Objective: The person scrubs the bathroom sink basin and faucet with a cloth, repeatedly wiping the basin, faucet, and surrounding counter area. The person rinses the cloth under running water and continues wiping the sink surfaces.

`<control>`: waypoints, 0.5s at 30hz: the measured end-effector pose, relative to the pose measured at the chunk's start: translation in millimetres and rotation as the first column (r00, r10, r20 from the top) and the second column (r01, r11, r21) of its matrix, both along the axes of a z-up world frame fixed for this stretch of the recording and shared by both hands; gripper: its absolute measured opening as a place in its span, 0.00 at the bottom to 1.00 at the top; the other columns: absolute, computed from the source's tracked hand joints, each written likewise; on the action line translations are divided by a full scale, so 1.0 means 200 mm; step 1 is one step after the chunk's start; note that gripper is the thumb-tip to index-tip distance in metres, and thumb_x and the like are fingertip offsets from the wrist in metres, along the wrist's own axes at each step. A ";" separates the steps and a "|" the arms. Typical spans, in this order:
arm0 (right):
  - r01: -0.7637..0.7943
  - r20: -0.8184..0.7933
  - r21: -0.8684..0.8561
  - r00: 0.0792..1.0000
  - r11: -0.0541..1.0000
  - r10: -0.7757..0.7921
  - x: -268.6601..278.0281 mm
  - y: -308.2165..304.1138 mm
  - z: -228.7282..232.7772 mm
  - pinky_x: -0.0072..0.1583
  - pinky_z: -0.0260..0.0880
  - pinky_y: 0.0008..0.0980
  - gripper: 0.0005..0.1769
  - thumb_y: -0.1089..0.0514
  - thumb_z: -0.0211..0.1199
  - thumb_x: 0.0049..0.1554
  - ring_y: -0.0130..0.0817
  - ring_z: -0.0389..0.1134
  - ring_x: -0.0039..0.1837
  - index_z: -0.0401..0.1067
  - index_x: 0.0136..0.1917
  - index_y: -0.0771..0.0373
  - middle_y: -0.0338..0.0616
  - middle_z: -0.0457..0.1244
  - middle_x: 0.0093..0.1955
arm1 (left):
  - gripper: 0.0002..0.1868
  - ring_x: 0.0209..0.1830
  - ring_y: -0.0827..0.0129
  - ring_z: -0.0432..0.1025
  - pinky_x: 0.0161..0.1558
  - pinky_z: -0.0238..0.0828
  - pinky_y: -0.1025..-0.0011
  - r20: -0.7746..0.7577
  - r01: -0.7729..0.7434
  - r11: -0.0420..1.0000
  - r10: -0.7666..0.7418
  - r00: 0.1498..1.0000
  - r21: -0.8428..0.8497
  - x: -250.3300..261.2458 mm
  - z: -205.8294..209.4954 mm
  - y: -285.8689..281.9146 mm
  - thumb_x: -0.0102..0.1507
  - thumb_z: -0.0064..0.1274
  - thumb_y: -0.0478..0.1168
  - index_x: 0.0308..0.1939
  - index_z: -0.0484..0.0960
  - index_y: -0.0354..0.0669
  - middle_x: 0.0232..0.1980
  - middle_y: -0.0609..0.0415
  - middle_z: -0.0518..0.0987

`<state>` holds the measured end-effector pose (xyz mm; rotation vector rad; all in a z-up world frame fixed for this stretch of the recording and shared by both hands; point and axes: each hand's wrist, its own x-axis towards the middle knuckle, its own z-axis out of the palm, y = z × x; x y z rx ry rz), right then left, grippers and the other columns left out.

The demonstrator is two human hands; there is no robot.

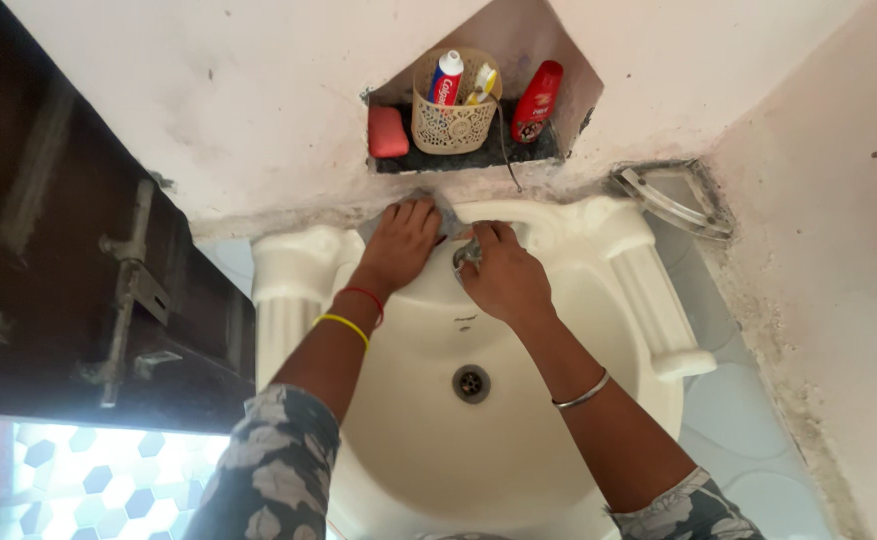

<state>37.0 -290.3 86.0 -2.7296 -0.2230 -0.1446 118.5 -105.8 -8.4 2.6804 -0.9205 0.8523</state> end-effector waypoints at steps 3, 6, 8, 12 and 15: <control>-0.005 0.015 0.015 1.000 1.000 0.005 0.02 0.01 0.02 0.59 0.71 0.48 0.33 0.51 0.63 0.54 0.53 0.68 0.63 0.64 0.70 0.61 0.51 0.58 0.73 | 0.22 0.63 0.54 0.66 0.62 0.63 0.60 0.119 -0.003 0.993 -0.011 0.993 0.115 0.02 -0.04 0.03 0.66 0.49 0.42 0.63 0.75 0.40 0.65 0.47 0.70; 0.012 -0.026 0.017 1.000 1.000 -0.012 0.01 0.00 0.01 0.60 0.71 0.48 0.32 0.51 0.63 0.54 0.53 0.68 0.64 0.64 0.70 0.60 0.51 0.57 0.74 | 0.23 0.65 0.55 0.65 0.65 0.62 0.59 0.143 0.022 0.999 -0.028 0.989 0.048 -0.01 -0.11 0.09 0.65 0.49 0.43 0.65 0.74 0.42 0.66 0.49 0.70; 0.013 -0.033 0.012 0.999 1.000 -0.012 0.02 -0.01 0.00 0.61 0.70 0.48 0.32 0.51 0.63 0.54 0.53 0.68 0.64 0.64 0.70 0.60 0.51 0.57 0.74 | 0.23 0.64 0.52 0.65 0.65 0.62 0.57 0.117 -0.016 0.999 0.020 0.993 -0.038 -0.04 -0.15 0.10 0.65 0.49 0.43 0.63 0.74 0.43 0.65 0.47 0.70; -0.026 0.049 0.005 0.998 1.000 0.026 0.03 -0.01 -0.02 0.60 0.70 0.48 0.34 0.51 0.64 0.53 0.54 0.66 0.66 0.63 0.71 0.62 0.54 0.57 0.73 | 0.22 0.60 0.51 0.66 0.63 0.61 0.56 0.033 -0.104 0.993 0.106 0.994 -0.054 -0.08 -0.19 0.08 0.65 0.49 0.40 0.63 0.74 0.39 0.64 0.44 0.71; -0.013 0.016 0.001 1.000 1.000 0.013 0.03 0.00 -0.02 0.61 0.70 0.48 0.33 0.51 0.63 0.54 0.54 0.67 0.65 0.63 0.71 0.61 0.52 0.58 0.73 | 0.14 0.59 0.51 0.67 0.64 0.62 0.58 -0.010 -0.087 0.994 0.086 0.996 -0.060 0.00 -0.16 0.02 0.65 0.49 0.39 0.54 0.76 0.42 0.59 0.46 0.72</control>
